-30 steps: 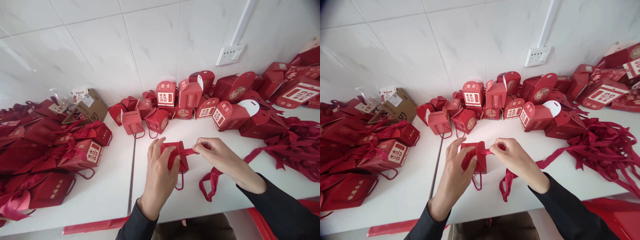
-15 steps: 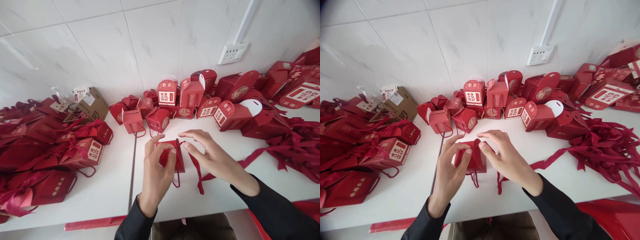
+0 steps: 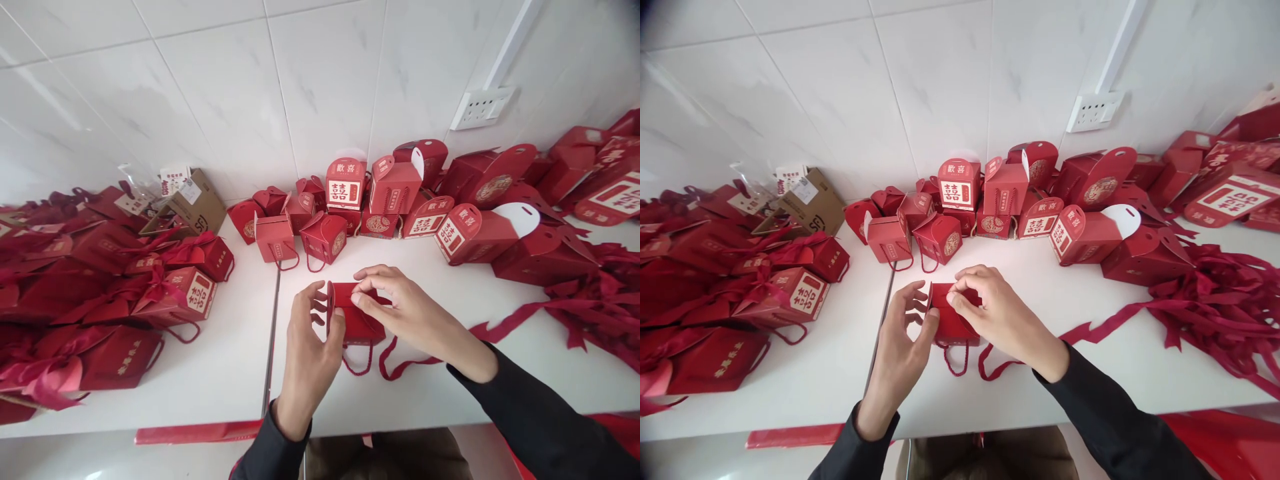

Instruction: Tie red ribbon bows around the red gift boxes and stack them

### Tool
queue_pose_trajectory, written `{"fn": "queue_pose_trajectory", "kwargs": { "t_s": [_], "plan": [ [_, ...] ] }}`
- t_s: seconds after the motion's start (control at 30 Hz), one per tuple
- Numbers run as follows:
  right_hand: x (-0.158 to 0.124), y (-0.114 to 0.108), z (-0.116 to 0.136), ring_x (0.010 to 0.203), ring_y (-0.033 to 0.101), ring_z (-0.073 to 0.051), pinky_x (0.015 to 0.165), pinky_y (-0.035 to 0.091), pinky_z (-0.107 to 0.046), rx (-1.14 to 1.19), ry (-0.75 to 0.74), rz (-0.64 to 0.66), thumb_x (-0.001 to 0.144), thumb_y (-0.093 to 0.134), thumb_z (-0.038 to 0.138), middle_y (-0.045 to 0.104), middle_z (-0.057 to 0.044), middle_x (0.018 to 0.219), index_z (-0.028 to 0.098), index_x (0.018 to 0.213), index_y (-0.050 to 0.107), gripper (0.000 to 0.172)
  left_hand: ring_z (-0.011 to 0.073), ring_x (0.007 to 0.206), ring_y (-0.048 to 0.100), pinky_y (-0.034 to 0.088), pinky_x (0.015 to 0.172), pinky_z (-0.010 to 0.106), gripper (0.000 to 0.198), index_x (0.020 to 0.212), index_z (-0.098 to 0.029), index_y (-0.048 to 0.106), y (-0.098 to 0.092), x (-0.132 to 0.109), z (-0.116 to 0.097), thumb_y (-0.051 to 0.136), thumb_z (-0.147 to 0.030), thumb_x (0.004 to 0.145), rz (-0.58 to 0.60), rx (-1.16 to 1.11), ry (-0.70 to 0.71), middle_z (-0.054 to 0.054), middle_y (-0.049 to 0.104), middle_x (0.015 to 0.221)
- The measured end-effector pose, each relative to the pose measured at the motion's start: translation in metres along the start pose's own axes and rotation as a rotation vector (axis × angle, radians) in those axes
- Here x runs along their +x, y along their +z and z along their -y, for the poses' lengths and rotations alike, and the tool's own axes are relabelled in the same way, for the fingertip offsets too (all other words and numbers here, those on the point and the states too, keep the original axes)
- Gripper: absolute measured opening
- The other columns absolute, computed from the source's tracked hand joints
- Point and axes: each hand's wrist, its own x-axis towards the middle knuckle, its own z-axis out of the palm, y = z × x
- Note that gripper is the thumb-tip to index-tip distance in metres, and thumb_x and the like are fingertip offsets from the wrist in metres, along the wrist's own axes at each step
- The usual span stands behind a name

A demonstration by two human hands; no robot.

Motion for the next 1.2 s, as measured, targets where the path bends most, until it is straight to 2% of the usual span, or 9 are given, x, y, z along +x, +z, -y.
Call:
{"fn": "queue_pose_trajectory", "kwargs": {
  "t_s": [0.13, 0.27, 0.53, 0.7, 0.8, 0.87, 1.0, 1.1, 1.2],
  "plan": [
    [0.002, 0.006, 0.001, 0.128, 0.055, -0.028, 0.106, 0.044, -0.045, -0.026, 0.014, 0.028, 0.099, 0.059, 0.041, 0.063, -0.009, 0.130, 0.025, 0.092, 0.073, 0.022, 0.0193, 0.101, 0.062, 0.054, 0.082, 0.036, 0.032, 0.130, -0.025, 0.053, -0.001, -0.005, -0.003, 0.057, -0.029, 0.098, -0.018, -0.084, -0.029, 0.006, 0.063, 0.114],
    [0.004, 0.011, 0.004, 0.128, 0.055, -0.027, 0.109, 0.042, -0.043, -0.044, -0.014, 0.044, 0.097, 0.060, 0.038, 0.065, -0.009, 0.127, 0.024, 0.089, 0.073, 0.020, 0.0177, 0.099, 0.063, 0.053, 0.082, 0.034, 0.027, 0.126, -0.027, 0.055, -0.002, -0.011, -0.006, 0.057, -0.028, 0.099, -0.007, -0.108, -0.013, 0.005, 0.064, 0.113],
    [-0.001, 0.009, 0.011, 0.126, 0.055, -0.026, 0.106, 0.043, -0.042, 0.007, 0.007, 0.112, 0.097, 0.059, 0.038, 0.064, -0.008, 0.127, 0.025, 0.089, 0.074, 0.022, 0.0192, 0.102, 0.063, 0.051, 0.087, 0.036, 0.026, 0.125, -0.026, 0.058, -0.005, -0.020, -0.013, 0.057, -0.032, 0.100, 0.046, -0.143, -0.030, 0.006, 0.066, 0.118],
    [-0.003, 0.008, 0.011, 0.121, 0.058, -0.028, 0.106, 0.044, -0.046, 0.012, -0.014, 0.097, 0.096, 0.062, 0.038, 0.068, -0.008, 0.121, 0.025, 0.089, 0.072, 0.018, 0.0186, 0.087, 0.063, 0.050, 0.082, 0.035, 0.018, 0.098, -0.021, 0.064, -0.005, -0.015, -0.013, 0.053, -0.035, 0.100, 0.021, -0.228, -0.126, 0.005, 0.068, 0.098],
    [-0.005, 0.008, 0.008, 0.122, 0.059, -0.029, 0.108, 0.045, -0.048, -0.005, -0.028, 0.080, 0.095, 0.063, 0.038, 0.068, -0.008, 0.123, 0.026, 0.099, 0.072, 0.016, 0.0178, 0.085, 0.063, 0.050, 0.080, 0.033, 0.016, 0.092, -0.021, 0.064, -0.006, -0.010, -0.010, 0.054, -0.032, 0.098, 0.009, -0.254, -0.118, 0.004, 0.068, 0.093],
    [-0.008, 0.007, 0.006, 0.123, 0.059, -0.029, 0.108, 0.046, -0.049, -0.029, -0.030, 0.070, 0.094, 0.065, 0.039, 0.067, -0.008, 0.125, 0.026, 0.112, 0.070, 0.023, 0.0169, 0.086, 0.063, 0.049, 0.080, 0.031, 0.015, 0.092, -0.022, 0.065, -0.010, -0.007, -0.007, 0.056, -0.032, 0.097, -0.018, -0.272, -0.124, 0.003, 0.068, 0.094],
    [-0.016, 0.000, 0.002, 0.129, 0.056, -0.029, 0.111, 0.047, -0.048, -0.037, 0.024, 0.081, 0.092, 0.069, 0.044, 0.062, -0.009, 0.135, 0.027, 0.135, 0.059, 0.047, 0.0137, 0.077, 0.060, 0.049, 0.075, 0.028, 0.012, 0.085, -0.022, 0.065, -0.038, 0.002, 0.004, 0.063, -0.032, 0.092, -0.206, -0.331, -0.176, -0.001, 0.066, 0.087],
    [-0.025, -0.010, -0.001, 0.139, 0.050, -0.028, 0.114, 0.045, -0.046, 0.008, 0.084, 0.071, 0.095, 0.066, 0.052, 0.054, -0.006, 0.149, 0.032, 0.143, 0.052, 0.054, 0.0141, 0.074, 0.061, 0.050, 0.070, 0.028, 0.012, 0.081, -0.022, 0.063, -0.078, 0.016, 0.020, 0.069, -0.031, 0.084, -0.429, -0.417, -0.241, -0.002, 0.063, 0.082],
    [-0.038, -0.019, -0.008, 0.145, 0.044, -0.028, 0.115, 0.044, -0.047, 0.030, 0.153, -0.013, 0.097, 0.061, 0.061, 0.051, -0.003, 0.154, 0.037, 0.144, 0.051, 0.054, 0.0156, 0.069, 0.059, 0.047, 0.063, 0.028, 0.011, 0.081, -0.021, 0.061, -0.121, 0.029, 0.043, 0.069, -0.028, 0.080, -0.622, -0.243, -0.269, -0.003, 0.059, 0.072]
  ]
}}
